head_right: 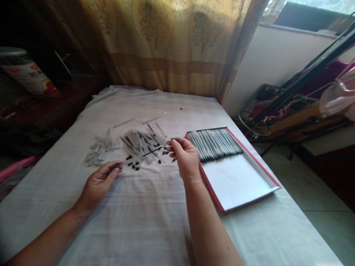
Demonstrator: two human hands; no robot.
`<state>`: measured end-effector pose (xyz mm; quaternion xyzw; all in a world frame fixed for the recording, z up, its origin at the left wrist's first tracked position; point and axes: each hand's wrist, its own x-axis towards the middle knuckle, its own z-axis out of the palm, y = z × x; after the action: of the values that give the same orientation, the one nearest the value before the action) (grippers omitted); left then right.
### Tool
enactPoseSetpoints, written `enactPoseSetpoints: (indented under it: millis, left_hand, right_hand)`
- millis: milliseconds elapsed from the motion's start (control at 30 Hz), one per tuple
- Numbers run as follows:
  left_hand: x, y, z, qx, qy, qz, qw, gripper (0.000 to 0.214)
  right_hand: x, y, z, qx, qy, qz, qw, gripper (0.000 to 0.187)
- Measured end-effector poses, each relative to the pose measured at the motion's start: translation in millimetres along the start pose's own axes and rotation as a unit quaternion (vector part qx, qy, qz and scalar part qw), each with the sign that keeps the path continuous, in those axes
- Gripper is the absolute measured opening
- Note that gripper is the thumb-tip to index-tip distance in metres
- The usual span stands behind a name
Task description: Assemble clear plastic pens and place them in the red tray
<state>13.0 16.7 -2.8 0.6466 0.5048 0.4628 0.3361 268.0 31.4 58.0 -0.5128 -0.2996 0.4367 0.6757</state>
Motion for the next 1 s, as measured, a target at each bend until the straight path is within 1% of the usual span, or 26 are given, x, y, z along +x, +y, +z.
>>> enactPoseSetpoints:
  millis: [100, 200, 267, 333, 400, 433, 467, 500, 567, 600, 633, 700, 767, 833, 900, 933, 967, 1000]
  left_hand:
    - [0.3, 3.4, -0.1, 0.018, -0.009, 0.029, 0.999, 0.026]
    - [0.1, 7.2, 0.2, 0.029, -0.034, 0.045, 0.998, 0.024]
    - [-0.2, 8.9, 0.8, 0.034, -0.044, 0.046, 0.997, 0.024]
    - [-0.5, 9.8, 1.2, 0.038, -0.043, 0.038, 0.998, 0.025]
    - [-0.5, 10.0, 1.4, 0.038, -0.038, 0.029, 0.998, 0.025]
    - [-0.5, 9.9, 1.4, 0.037, -0.037, 0.024, 0.998, 0.025]
    - [-0.4, 9.7, 1.4, 0.035, -0.035, 0.019, 0.999, 0.026]
    - [-0.4, 9.3, 1.4, 0.034, -0.033, 0.013, 0.999, 0.027]
    - [-0.3, 8.4, 1.4, 0.031, -0.028, 0.002, 0.999, 0.029]
    - [-0.4, 7.9, 1.5, 0.031, -0.026, -0.003, 0.999, 0.030]
    - [-0.4, 7.5, 1.6, 0.031, -0.025, -0.006, 0.999, 0.030]
    - [-0.5, 7.0, 1.8, 0.031, -0.024, -0.009, 0.999, 0.030]
    - [-0.6, 7.1, 1.9, 0.030, -0.024, -0.009, 0.999, 0.029]
    - [-0.6, 7.6, 1.9, 0.026, -0.025, -0.008, 0.999, 0.029]
    - [-0.5, 8.4, 1.8, 0.025, -0.027, -0.008, 0.999, 0.029]
    - [-0.4, 8.8, 1.6, 0.026, -0.029, -0.007, 0.999, 0.028]
    - [-0.3, 9.1, 1.5, 0.028, -0.031, -0.005, 0.999, 0.028]
    - [-0.2, 9.5, 1.4, 0.030, -0.032, -0.002, 0.999, 0.027]
  right_hand:
    - [-8.4, 8.0, 10.2, -0.057, -0.076, 0.035, 0.995, 0.022]
    - [-17.5, 15.3, 19.8, -0.153, -0.165, 0.056, 0.973, 0.019]
    - [-20.6, 18.9, 22.2, -0.192, -0.207, 0.049, 0.958, 0.023]
    - [-19.6, 21.7, 19.5, -0.209, -0.228, 0.029, 0.951, 0.031]
    - [-14.9, 23.6, 12.2, -0.234, -0.216, -0.012, 0.948, 0.031]
    - [-12.0, 24.0, 7.6, -0.268, -0.200, -0.040, 0.942, 0.028]
    - [-9.3, 24.0, 3.1, -0.319, -0.185, -0.068, 0.927, 0.024]
    - [-7.1, 23.5, -0.9, -0.382, -0.177, -0.092, 0.902, 0.021]
    - [-4.9, 21.7, -6.2, -0.516, -0.184, -0.113, 0.829, 0.018]
    - [-5.0, 20.9, -7.2, -0.568, -0.196, -0.110, 0.791, 0.018]
    - [-5.8, 20.3, -6.9, -0.606, -0.210, -0.106, 0.760, 0.018]
    - [-8.6, 20.7, -4.1, -0.652, -0.226, -0.102, 0.716, 0.021]
    - [-11.4, 22.7, -0.2, -0.681, -0.224, -0.106, 0.690, 0.021]
    - [-12.9, 24.6, 2.5, -0.695, -0.214, -0.113, 0.677, 0.020]
    - [-12.7, 25.1, 3.2, -0.689, -0.210, -0.120, 0.683, 0.020]
    - [-12.0, 24.7, 2.9, -0.676, -0.209, -0.123, 0.695, 0.021]
    - [-11.3, 24.1, 2.4, -0.654, -0.207, -0.124, 0.717, 0.021]
    - [-10.5, 23.4, 1.8, -0.620, -0.206, -0.120, 0.747, 0.021]
